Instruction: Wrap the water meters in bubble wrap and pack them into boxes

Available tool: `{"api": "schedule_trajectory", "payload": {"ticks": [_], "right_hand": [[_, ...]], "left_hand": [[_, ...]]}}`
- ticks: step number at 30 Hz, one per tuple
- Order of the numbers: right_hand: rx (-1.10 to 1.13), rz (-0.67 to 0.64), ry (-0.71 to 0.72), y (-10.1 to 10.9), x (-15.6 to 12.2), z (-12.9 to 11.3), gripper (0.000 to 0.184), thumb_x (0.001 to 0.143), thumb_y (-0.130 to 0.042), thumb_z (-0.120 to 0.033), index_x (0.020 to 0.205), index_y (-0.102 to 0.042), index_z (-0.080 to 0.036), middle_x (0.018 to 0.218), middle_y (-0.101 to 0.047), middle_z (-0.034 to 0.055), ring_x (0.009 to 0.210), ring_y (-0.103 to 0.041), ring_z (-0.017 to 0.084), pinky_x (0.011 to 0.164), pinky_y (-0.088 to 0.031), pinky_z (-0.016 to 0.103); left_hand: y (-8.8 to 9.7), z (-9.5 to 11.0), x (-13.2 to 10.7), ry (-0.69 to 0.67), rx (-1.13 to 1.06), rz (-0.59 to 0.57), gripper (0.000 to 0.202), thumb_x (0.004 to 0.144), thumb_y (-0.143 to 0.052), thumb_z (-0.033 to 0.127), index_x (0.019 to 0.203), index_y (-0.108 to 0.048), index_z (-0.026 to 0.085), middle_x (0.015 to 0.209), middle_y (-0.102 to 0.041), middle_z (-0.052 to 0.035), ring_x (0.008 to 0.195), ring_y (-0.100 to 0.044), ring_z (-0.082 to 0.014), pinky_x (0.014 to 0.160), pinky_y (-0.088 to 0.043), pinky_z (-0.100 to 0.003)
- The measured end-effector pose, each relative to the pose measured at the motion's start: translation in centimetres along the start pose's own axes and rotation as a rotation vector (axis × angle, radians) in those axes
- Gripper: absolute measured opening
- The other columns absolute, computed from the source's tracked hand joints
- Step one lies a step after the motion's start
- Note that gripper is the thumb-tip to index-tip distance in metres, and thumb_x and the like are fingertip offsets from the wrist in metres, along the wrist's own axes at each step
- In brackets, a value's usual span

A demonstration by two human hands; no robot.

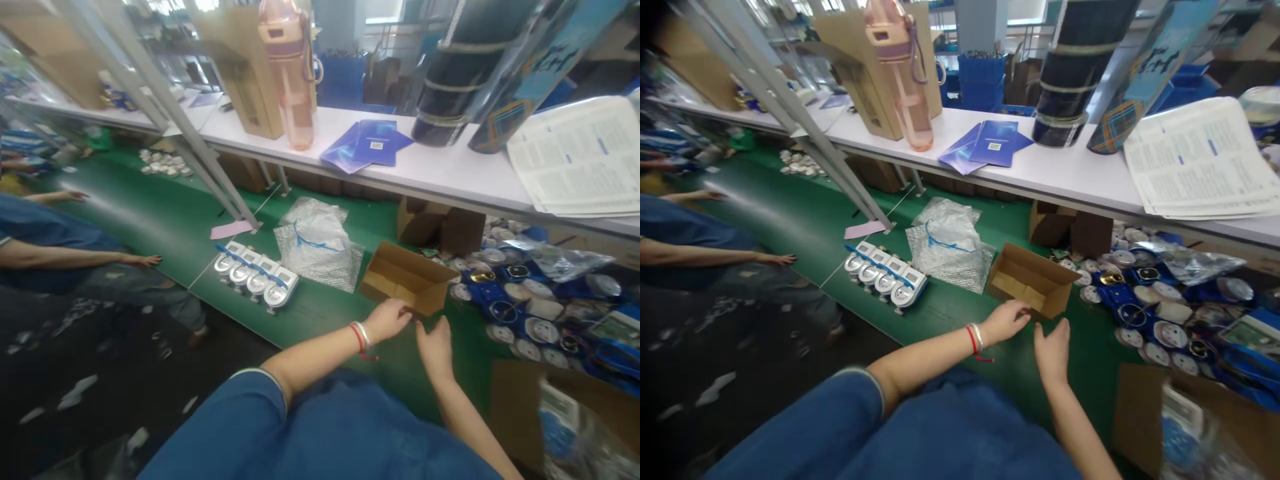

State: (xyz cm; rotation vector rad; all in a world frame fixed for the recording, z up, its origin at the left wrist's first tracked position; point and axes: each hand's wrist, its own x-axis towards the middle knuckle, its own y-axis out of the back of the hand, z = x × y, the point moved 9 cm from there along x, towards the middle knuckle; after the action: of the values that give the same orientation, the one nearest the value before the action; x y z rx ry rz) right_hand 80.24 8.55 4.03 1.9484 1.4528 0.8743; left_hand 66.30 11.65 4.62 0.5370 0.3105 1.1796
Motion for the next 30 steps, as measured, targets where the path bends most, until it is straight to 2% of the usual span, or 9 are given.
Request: {"api": "schedule_trajectory", "payload": {"ticks": [2, 4, 10, 14, 18, 21, 24, 27, 30], "right_hand": [[0.023, 0.070, 0.069, -0.5, -2.0, -2.2, 0.068, 0.085, -0.046, -0.039, 0.141, -0.030, -0.004, 0.139, -0.036, 0.0242, 0.134, -0.032, 0.035, 0.109, -0.029, 0.052], [0.100, -0.025, 0.211, -3.9, -3.5, -5.8, 0.058, 0.088, -0.043, -0.034, 0.140, -0.034, -0.011, 0.141, -0.036, 0.0189, 0.134, -0.033, 0.029, 0.110, -0.030, 0.049], [0.088, -0.598, 0.557, -25.1, -1.8, -19.7, 0.037, 0.090, -0.036, -0.021, 0.122, -0.055, -0.015, 0.132, -0.051, 0.0127, 0.126, -0.044, 0.020, 0.108, -0.035, 0.039], [-0.060, -0.780, 0.580, -38.0, 2.7, -27.5, 0.035, 0.089, -0.039, -0.015, 0.119, -0.058, -0.015, 0.125, -0.057, 0.0114, 0.120, -0.049, 0.018, 0.105, -0.035, 0.032], [-0.150, -0.798, 0.495, -45.3, 4.9, -30.9, 0.032, 0.080, -0.060, -0.020, 0.109, -0.061, -0.009, 0.120, -0.057, 0.0188, 0.116, -0.050, 0.026, 0.100, -0.037, 0.036], [-0.182, -0.777, 0.431, -47.3, 5.4, -31.5, 0.026, 0.077, -0.063, -0.018, 0.101, -0.064, -0.008, 0.117, -0.057, 0.0210, 0.113, -0.050, 0.028, 0.097, -0.037, 0.038], [-0.153, -0.735, 0.390, -46.4, 6.7, -32.5, 0.021, 0.086, -0.052, -0.019, 0.097, -0.066, -0.009, 0.110, -0.063, 0.0174, 0.108, -0.054, 0.025, 0.096, -0.039, 0.035], [-0.102, -0.642, 0.375, -42.3, 8.0, -34.5, 0.030, 0.092, -0.042, -0.025, 0.108, -0.064, -0.012, 0.114, -0.063, 0.0125, 0.108, -0.055, 0.021, 0.096, -0.040, 0.032], [0.075, -0.575, 0.446, -35.9, 6.6, -38.1, 0.030, 0.091, -0.045, -0.033, 0.106, -0.065, -0.017, 0.113, -0.065, 0.0082, 0.104, -0.058, 0.019, 0.094, -0.043, 0.032]], "left_hand": [[3.4, -2.7, -6.3, 0.046, 0.000, 0.089, 0.028, 0.089, -0.044, 0.025, 0.111, -0.060, 0.016, 0.111, -0.063, -0.0087, 0.106, -0.057, -0.0184, 0.096, -0.044, -0.034], [6.3, -6.8, -13.3, 0.206, -0.002, 0.180, 0.027, 0.089, -0.042, 0.022, 0.107, -0.062, 0.018, 0.108, -0.064, -0.0077, 0.102, -0.058, -0.0180, 0.094, -0.045, -0.034], [12.2, -17.7, -32.3, 0.712, -0.114, 0.476, 0.030, 0.088, -0.039, 0.026, 0.100, -0.063, 0.016, 0.102, -0.065, -0.0094, 0.086, -0.065, -0.0174, 0.083, -0.051, -0.034], [16.5, -21.5, -39.2, 0.858, -0.219, 0.579, 0.033, 0.087, -0.041, 0.036, 0.099, -0.065, 0.016, 0.101, -0.066, -0.0101, 0.078, -0.067, -0.0177, 0.078, -0.052, -0.033], [23.1, -25.2, -43.3, 0.932, -0.213, 0.640, 0.036, 0.085, -0.046, 0.042, 0.098, -0.067, 0.016, 0.102, -0.068, -0.0108, 0.084, -0.067, -0.0204, 0.081, -0.052, -0.034], [28.3, -28.0, -44.9, 0.960, -0.200, 0.676, 0.037, 0.083, -0.047, 0.044, 0.097, -0.067, 0.017, 0.100, -0.068, -0.0103, 0.085, -0.067, -0.0214, 0.082, -0.053, -0.035], [32.6, -30.0, -43.9, 0.921, -0.211, 0.647, 0.035, 0.084, -0.046, 0.043, 0.096, -0.066, 0.017, 0.098, -0.068, -0.0095, 0.084, -0.067, -0.0214, 0.082, -0.053, -0.036], [36.4, -29.8, -40.1, 0.812, -0.243, 0.578, 0.033, 0.085, -0.047, 0.042, 0.097, -0.066, 0.017, 0.099, -0.068, -0.0089, 0.085, -0.067, -0.0211, 0.083, -0.053, -0.036], [39.6, -27.1, -34.3, 0.655, -0.319, 0.518, 0.032, 0.085, -0.051, 0.041, 0.100, -0.066, 0.017, 0.102, -0.068, -0.0089, 0.087, -0.067, -0.0206, 0.083, -0.053, -0.036]]}}
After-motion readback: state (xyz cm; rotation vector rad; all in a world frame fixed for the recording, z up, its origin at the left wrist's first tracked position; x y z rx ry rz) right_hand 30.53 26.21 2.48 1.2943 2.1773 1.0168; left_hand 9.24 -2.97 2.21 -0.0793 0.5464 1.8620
